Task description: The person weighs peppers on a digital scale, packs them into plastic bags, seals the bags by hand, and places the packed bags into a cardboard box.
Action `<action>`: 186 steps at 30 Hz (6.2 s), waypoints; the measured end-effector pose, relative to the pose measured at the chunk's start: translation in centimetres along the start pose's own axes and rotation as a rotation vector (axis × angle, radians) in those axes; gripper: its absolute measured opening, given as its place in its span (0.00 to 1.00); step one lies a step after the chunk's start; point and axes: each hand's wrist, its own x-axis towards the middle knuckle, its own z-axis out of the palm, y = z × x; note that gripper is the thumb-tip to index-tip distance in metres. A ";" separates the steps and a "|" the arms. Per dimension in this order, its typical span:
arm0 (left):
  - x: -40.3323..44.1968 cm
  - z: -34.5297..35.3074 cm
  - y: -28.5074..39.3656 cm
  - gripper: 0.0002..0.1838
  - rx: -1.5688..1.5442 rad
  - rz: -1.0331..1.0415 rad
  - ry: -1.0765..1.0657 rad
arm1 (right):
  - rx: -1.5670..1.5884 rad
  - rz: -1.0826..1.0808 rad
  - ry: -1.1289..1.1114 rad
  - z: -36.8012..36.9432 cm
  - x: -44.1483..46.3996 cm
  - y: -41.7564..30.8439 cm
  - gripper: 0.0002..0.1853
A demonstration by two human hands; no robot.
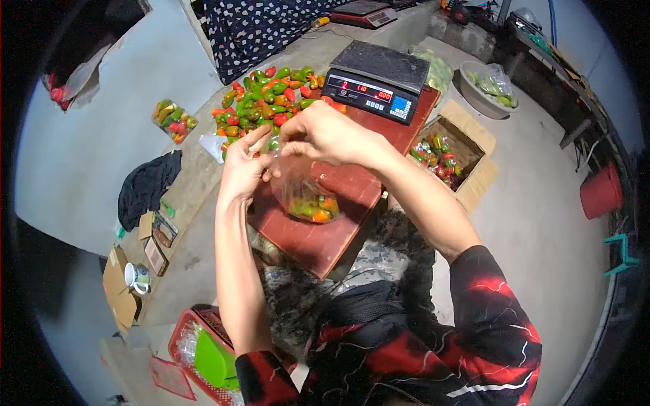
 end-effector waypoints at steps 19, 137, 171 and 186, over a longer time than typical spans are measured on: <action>-3.2 0.6 -11.4 0.46 -0.205 0.363 0.320 | 0.109 0.087 -0.071 3.1 1.7 3.5 0.13; 1.7 5.3 -10.4 0.05 0.980 0.379 0.138 | 1.361 0.878 0.279 15.0 -15.1 5.6 0.14; -2.7 2.1 -4.1 0.03 0.706 0.288 -0.226 | 1.292 0.660 0.209 9.3 -14.8 6.0 0.16; -3.4 2.7 -1.9 0.06 0.829 0.358 -0.240 | 1.521 0.684 0.519 11.8 -15.4 3.4 0.09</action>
